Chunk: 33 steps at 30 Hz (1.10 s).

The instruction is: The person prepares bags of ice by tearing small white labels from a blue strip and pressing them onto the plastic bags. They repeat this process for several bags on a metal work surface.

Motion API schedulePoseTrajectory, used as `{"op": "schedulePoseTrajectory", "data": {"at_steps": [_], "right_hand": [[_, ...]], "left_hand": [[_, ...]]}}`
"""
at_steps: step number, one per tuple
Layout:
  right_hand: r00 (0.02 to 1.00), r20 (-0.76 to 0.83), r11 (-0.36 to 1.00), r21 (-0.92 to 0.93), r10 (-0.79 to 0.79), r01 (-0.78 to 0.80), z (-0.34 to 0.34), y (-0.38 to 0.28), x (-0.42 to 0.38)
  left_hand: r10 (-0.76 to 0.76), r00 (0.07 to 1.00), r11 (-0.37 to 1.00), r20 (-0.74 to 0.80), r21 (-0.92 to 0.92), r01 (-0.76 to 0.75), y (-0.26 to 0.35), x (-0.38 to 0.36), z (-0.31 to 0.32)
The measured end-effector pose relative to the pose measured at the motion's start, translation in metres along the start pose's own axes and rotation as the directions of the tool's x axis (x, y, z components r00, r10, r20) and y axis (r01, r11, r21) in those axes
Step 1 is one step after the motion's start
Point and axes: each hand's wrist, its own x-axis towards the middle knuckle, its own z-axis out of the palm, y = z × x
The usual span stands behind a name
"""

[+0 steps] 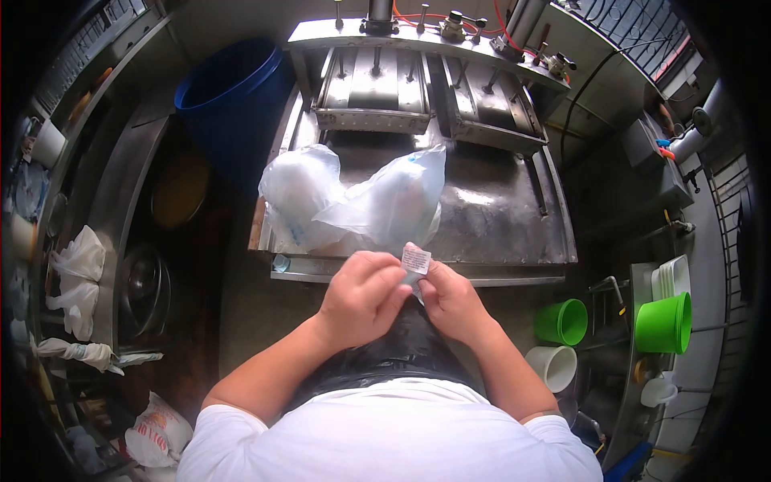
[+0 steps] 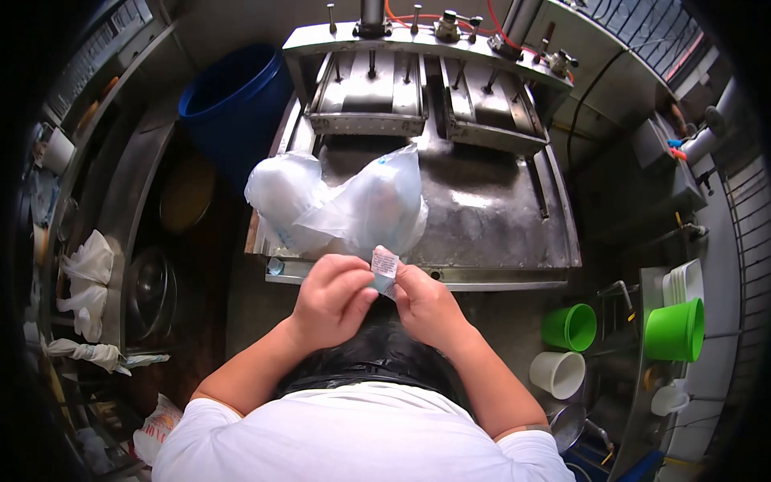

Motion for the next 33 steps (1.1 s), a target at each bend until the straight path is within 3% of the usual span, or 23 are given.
{"op": "schedulePoseTrajectory", "data": {"at_steps": [2,4,6,7,8,10,13,14,16,17,19,24,26,28,29,31,33], "right_hand": [[0.999,0.014,0.998,-0.040,-0.048,0.048,-0.003,0.004,-0.002],[0.986,0.067,0.982,-0.100,-0.154,0.160,-0.004,0.005,-0.001],[0.983,0.086,0.975,-0.136,-0.165,0.175,-0.002,0.003,-0.003],[0.979,0.101,0.966,-0.177,-0.175,0.190,-0.002,0.003,-0.002],[0.979,0.099,0.965,-0.179,-0.176,0.192,-0.002,0.003,-0.002],[0.975,0.048,0.944,-0.244,-0.216,0.221,-0.001,0.005,-0.002],[0.978,0.081,0.928,-0.311,-0.190,0.206,-0.004,0.001,-0.001],[0.979,0.079,0.928,-0.312,-0.190,0.205,-0.004,-0.002,-0.001],[0.992,0.076,0.914,-0.387,-0.105,0.126,-0.005,-0.007,0.000],[0.991,0.073,0.913,-0.388,-0.107,0.128,-0.004,-0.003,-0.001],[0.999,0.027,0.893,-0.450,0.019,-0.004,0.001,0.014,-0.005],[0.999,-0.028,0.948,-0.314,0.047,-0.053,0.002,0.028,-0.002],[0.998,-0.035,0.955,-0.289,0.057,-0.065,0.004,0.031,0.004],[0.979,-0.195,0.981,-0.171,0.055,-0.089,0.005,0.035,0.013],[0.978,-0.201,0.981,-0.172,0.052,-0.088,0.002,0.040,0.018],[0.917,-0.376,0.976,-0.110,0.133,-0.187,-0.006,0.052,0.028],[0.859,-0.508,0.970,-0.175,0.058,-0.169,-0.026,0.079,0.039]], "left_hand": [[-0.235,0.968,0.966,-0.084,-0.134,0.222,-0.002,0.001,-0.001],[-0.287,0.957,0.947,-0.044,-0.162,0.277,-0.007,0.005,-0.005],[-0.491,0.844,0.640,0.216,-0.568,0.518,-0.012,0.005,-0.004],[-0.591,0.746,0.436,0.307,-0.656,0.616,-0.011,0.001,0.001],[-0.589,0.748,0.438,0.306,-0.657,0.614,-0.012,0.000,0.002],[-0.635,0.659,0.265,0.403,-0.689,0.675,-0.012,0.000,0.004],[-0.634,0.662,0.223,0.400,-0.725,0.652,-0.012,-0.003,0.008],[-0.632,0.663,0.224,0.401,-0.725,0.652,-0.011,-0.005,0.009],[-0.669,0.655,0.406,0.351,-0.565,0.718,-0.011,-0.007,0.009],[-0.667,0.657,0.409,0.350,-0.565,0.716,-0.011,-0.005,0.009],[-0.527,0.850,0.787,0.019,-0.367,0.497,-0.009,0.000,0.011],[-0.542,0.841,0.787,0.009,-0.345,0.511,-0.041,0.034,0.024],[-0.377,0.914,0.926,-0.148,-0.076,0.370,-0.067,0.043,0.043],[-0.399,0.900,0.917,-0.178,-0.059,0.395,-0.079,0.046,0.053],[-0.425,0.883,0.904,-0.202,-0.046,0.424,-0.081,0.049,0.055],[-0.432,0.883,0.899,-0.184,-0.017,0.437,-0.083,0.051,0.056],[-0.443,0.880,0.892,-0.168,0.014,0.452,-0.083,0.052,0.055]]}}
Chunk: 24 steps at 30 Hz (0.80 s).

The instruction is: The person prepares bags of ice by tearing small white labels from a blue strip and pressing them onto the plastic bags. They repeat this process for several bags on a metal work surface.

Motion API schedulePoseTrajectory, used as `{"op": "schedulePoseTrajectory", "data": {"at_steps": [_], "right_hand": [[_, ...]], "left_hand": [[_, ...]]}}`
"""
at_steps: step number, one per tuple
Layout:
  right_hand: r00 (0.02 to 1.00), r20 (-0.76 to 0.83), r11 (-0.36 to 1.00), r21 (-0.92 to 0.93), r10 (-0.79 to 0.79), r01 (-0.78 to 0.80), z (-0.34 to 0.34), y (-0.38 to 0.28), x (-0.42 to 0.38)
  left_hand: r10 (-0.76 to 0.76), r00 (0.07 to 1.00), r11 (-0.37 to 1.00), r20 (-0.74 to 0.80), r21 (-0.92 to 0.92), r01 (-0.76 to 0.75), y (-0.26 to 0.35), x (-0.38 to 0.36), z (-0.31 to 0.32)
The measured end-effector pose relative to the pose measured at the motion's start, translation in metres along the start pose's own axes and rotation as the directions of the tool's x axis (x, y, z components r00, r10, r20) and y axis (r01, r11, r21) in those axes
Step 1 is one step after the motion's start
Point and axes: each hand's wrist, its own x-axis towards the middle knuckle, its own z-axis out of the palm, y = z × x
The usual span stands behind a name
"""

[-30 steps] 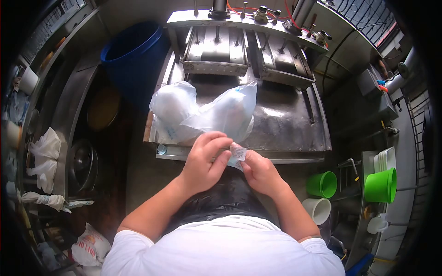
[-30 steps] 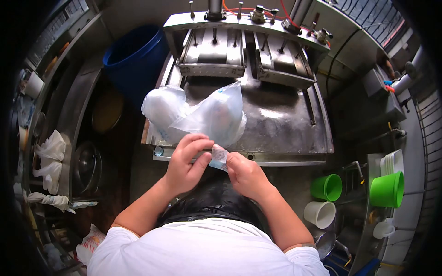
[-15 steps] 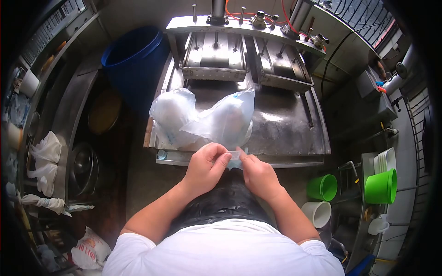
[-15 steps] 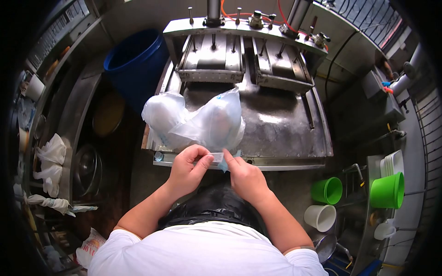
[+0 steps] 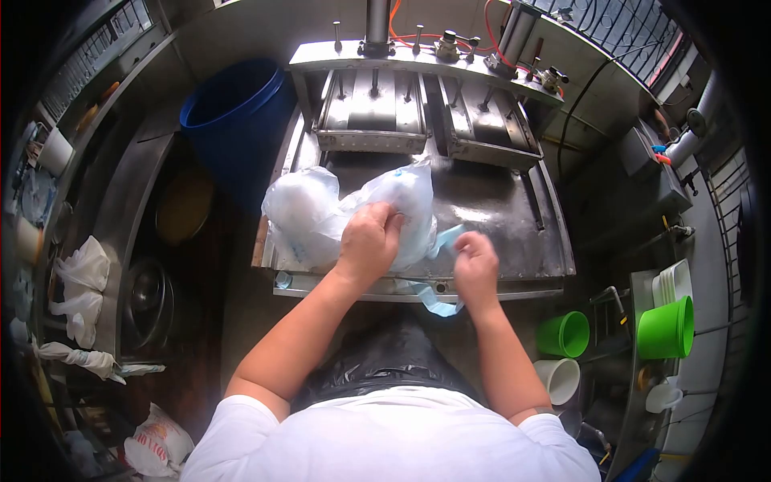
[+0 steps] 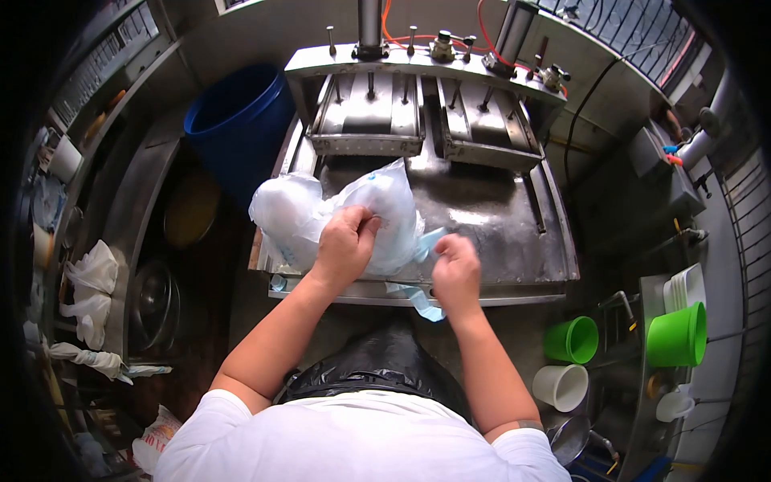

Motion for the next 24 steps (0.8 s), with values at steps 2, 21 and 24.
{"op": "schedulePoseTrajectory", "data": {"at_steps": [2,21,24], "right_hand": [[0.997,-0.079,0.999,-0.027,-0.024,0.022,-0.001,0.009,0.023],[0.865,0.336,0.922,0.238,-0.373,0.305,0.061,-0.035,0.109],[0.880,0.336,0.935,0.233,-0.336,0.268,0.067,-0.039,0.106]], "left_hand": [[0.012,1.000,1.000,-0.003,0.009,-0.012,0.001,0.001,-0.001],[-0.191,0.978,0.967,0.089,0.190,0.171,-0.003,0.012,-0.020],[-0.281,0.957,0.953,0.065,0.135,0.271,-0.008,0.014,-0.026]]}}
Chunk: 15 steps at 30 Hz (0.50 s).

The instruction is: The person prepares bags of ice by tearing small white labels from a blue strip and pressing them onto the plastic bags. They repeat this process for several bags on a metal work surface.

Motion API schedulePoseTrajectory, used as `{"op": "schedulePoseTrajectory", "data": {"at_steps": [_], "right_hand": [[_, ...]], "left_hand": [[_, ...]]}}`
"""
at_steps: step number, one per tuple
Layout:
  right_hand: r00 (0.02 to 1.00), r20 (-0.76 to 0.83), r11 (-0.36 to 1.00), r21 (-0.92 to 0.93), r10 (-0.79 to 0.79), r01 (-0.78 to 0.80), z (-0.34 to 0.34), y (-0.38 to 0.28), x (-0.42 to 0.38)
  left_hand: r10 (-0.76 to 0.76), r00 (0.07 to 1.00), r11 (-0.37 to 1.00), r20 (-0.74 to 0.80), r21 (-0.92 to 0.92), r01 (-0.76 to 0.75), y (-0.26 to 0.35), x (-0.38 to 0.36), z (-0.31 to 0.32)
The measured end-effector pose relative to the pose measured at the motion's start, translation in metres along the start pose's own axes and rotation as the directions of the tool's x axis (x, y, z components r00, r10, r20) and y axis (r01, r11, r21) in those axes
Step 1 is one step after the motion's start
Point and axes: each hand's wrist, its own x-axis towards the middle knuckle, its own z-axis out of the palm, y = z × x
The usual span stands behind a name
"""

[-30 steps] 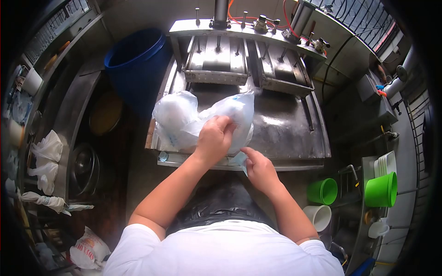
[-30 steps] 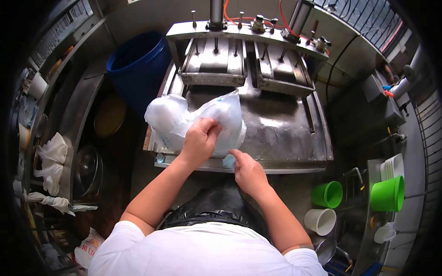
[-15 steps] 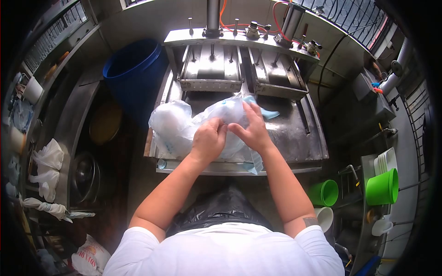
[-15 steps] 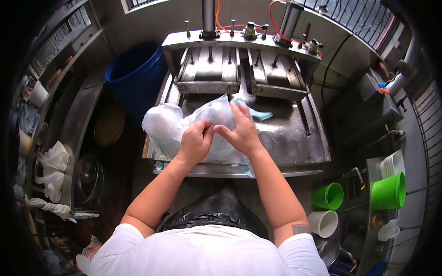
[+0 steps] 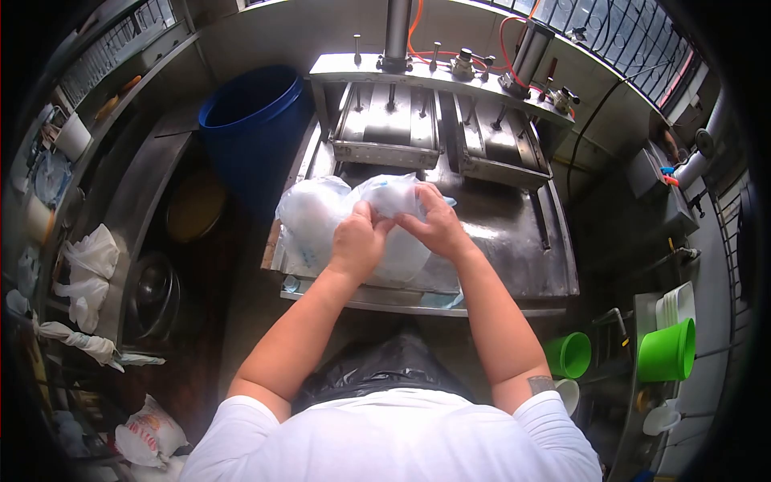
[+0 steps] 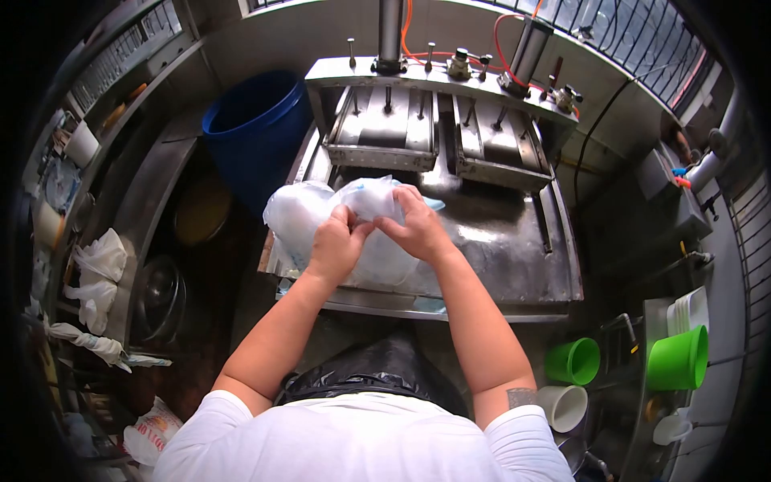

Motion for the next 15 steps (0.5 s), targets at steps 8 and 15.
{"op": "schedulePoseTrajectory", "data": {"at_steps": [8,15], "right_hand": [[0.990,0.030,0.988,0.056,0.140,-0.142,-0.003,0.006,0.001],[1.000,0.017,0.997,0.081,-0.005,0.003,0.002,0.005,0.032]], "left_hand": [[-0.030,0.994,0.920,0.107,-0.386,0.069,-0.034,0.012,0.004],[0.008,0.956,0.888,0.292,-0.441,0.128,-0.022,0.010,0.000]]}}
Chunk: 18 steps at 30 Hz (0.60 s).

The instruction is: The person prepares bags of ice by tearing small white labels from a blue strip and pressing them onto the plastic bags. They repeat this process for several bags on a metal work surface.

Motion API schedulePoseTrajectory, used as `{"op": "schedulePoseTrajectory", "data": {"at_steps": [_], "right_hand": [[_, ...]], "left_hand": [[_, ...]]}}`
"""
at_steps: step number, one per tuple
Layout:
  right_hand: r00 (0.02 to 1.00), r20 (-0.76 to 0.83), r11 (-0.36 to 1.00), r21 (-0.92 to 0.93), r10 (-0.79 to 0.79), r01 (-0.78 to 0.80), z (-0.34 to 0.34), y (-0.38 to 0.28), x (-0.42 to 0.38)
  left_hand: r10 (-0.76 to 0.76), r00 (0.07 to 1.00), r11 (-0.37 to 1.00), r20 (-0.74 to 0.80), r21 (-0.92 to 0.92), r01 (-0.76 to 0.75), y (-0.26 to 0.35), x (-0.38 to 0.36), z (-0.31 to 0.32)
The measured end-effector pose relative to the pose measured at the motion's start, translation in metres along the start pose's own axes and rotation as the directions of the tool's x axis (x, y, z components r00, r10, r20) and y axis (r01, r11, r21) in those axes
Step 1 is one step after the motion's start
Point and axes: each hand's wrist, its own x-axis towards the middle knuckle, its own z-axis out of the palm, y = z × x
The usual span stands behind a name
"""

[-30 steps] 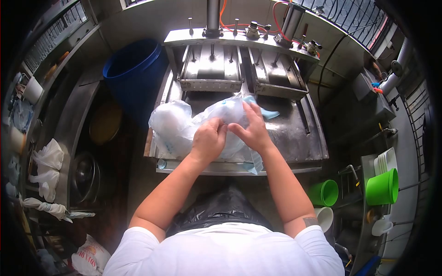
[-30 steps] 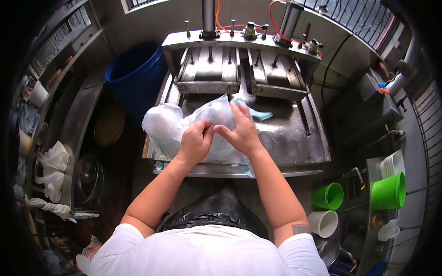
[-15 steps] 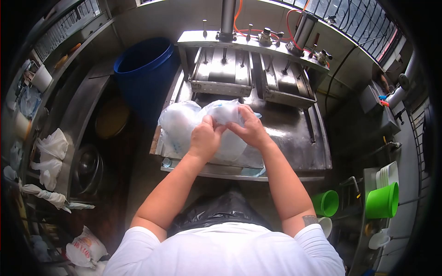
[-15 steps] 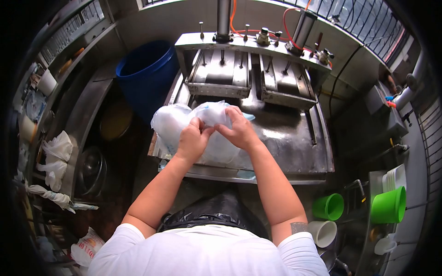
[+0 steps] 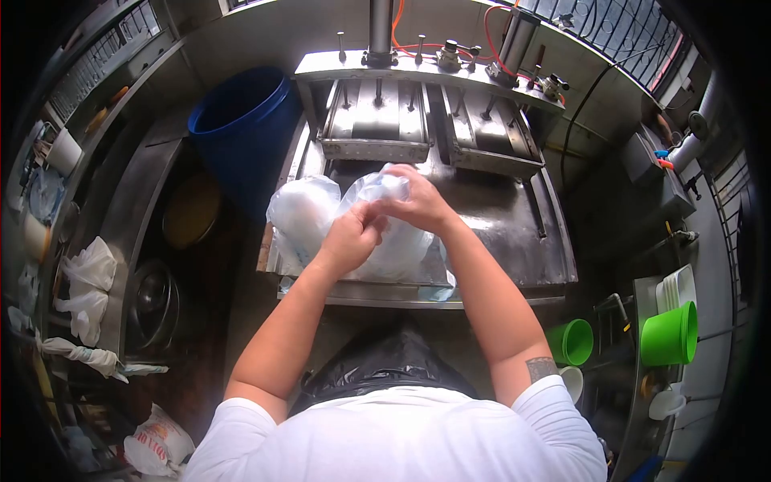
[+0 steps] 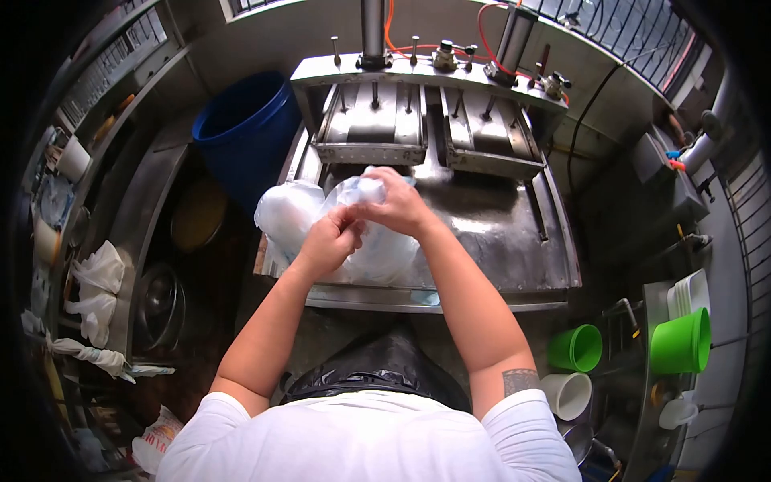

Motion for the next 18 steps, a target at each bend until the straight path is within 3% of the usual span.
{"op": "schedulePoseTrajectory", "data": {"at_steps": [2,3,5,6,8,11,14,15,16,17,18], "right_hand": [[0.989,0.097,0.994,-0.003,0.109,-0.109,0.003,-0.007,-0.004],[0.996,0.056,0.997,-0.022,0.070,-0.069,0.006,-0.005,-0.008],[0.996,0.071,0.998,-0.003,0.061,-0.060,0.004,-0.007,-0.014],[0.996,0.077,0.998,0.015,0.055,-0.056,0.002,-0.009,-0.018],[0.995,0.081,0.998,0.024,0.049,-0.051,0.000,-0.011,-0.027],[1.000,0.009,0.999,0.038,-0.028,0.028,0.002,0.002,-0.041],[0.997,-0.072,0.999,0.031,-0.015,0.017,0.007,0.029,-0.069],[0.997,-0.074,0.998,0.057,0.034,-0.030,0.006,0.031,-0.081],[0.996,-0.081,0.998,0.053,0.033,-0.029,0.004,0.036,-0.092],[0.996,-0.026,0.996,0.017,0.083,-0.083,0.003,0.043,-0.104],[0.991,0.028,0.991,-0.023,0.134,-0.134,0.001,0.051,-0.114]], "left_hand": [[0.024,0.999,0.994,-0.031,0.106,-0.020,0.003,-0.003,-0.002],[0.025,0.999,0.994,-0.040,0.104,-0.021,0.002,-0.002,-0.004],[0.200,0.973,0.899,-0.114,0.417,-0.135,0.002,-0.006,-0.009],[0.198,0.973,0.899,-0.121,0.417,-0.131,0.005,-0.009,-0.011],[0.074,0.974,0.884,-0.214,0.466,0.035,0.014,-0.013,-0.013],[0.036,0.982,0.936,-0.187,0.351,0.032,-0.005,-0.019,-0.003],[0.034,0.982,0.920,-0.187,0.389,0.042,-0.028,-0.042,0.021],[0.040,0.982,0.920,-0.183,0.390,0.035,-0.044,-0.052,0.026],[-0.046,0.989,0.904,-0.139,0.416,0.101,-0.066,-0.061,0.029],[-0.133,0.986,0.880,-0.097,0.446,0.162,-0.085,-0.068,0.030],[-0.125,0.988,0.881,-0.091,0.448,0.153,-0.101,-0.075,0.033]]}}
